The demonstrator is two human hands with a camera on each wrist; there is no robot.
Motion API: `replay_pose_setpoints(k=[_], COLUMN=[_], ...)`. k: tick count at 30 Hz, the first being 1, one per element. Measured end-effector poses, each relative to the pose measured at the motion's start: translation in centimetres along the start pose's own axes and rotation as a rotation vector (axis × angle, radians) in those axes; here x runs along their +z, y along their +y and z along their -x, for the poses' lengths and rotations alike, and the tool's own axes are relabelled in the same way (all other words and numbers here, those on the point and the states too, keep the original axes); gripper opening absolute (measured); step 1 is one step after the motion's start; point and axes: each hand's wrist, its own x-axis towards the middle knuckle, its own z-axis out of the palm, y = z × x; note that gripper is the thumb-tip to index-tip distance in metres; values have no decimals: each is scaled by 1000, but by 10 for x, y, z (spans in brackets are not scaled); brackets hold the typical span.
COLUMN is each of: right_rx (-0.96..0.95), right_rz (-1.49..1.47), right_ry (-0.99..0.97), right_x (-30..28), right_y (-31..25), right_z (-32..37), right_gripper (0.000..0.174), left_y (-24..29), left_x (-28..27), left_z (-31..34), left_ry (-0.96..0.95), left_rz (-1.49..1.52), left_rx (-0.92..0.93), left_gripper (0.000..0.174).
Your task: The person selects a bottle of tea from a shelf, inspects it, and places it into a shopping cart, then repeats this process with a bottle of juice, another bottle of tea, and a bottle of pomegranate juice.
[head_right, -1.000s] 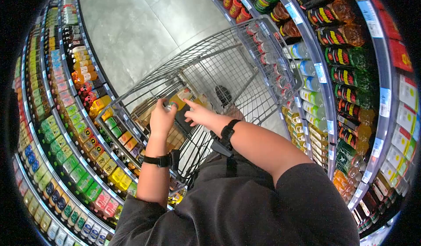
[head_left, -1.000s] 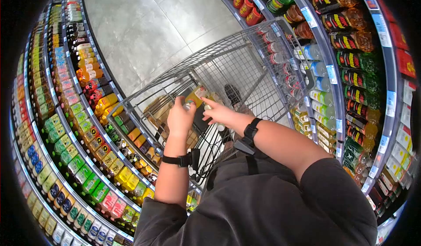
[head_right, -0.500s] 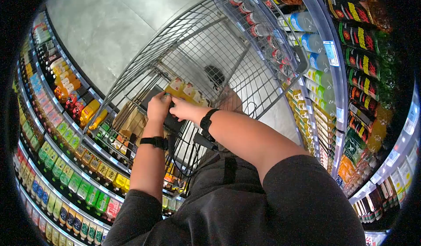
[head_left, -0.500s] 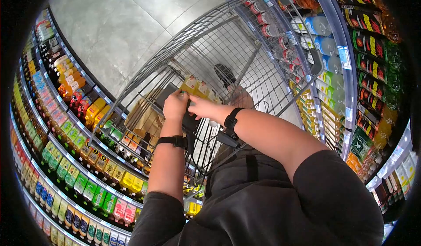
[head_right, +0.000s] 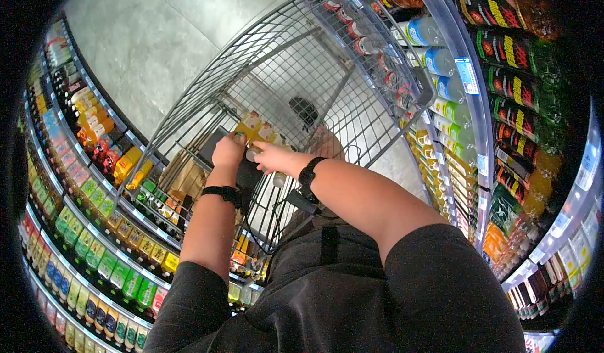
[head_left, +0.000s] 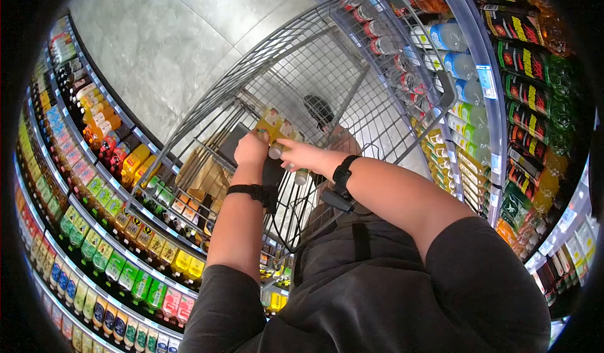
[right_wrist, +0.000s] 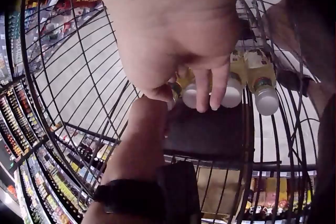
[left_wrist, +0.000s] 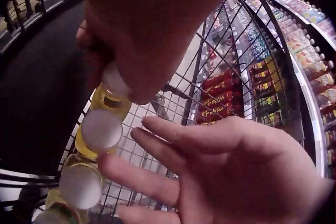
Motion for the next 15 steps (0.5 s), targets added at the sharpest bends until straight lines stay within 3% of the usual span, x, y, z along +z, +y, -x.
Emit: replay_pose_setpoints(k=[7,9,15], right_rx=[8,-30,-81], right_rz=[-79,-119,-209], right_ry=[17,127,131], right_x=[-28,-36,-53], right_y=[-8,-7,-7], right_z=[50,67,119], right_gripper=[68,66,62], left_y=[-14,-23,-63], left_x=[-16,-23,-58], left_z=[30,46,117], left_ry=[27,96,192], left_rz=[75,131,350], left_rx=[10,16,118], left_gripper=[61,60,53])
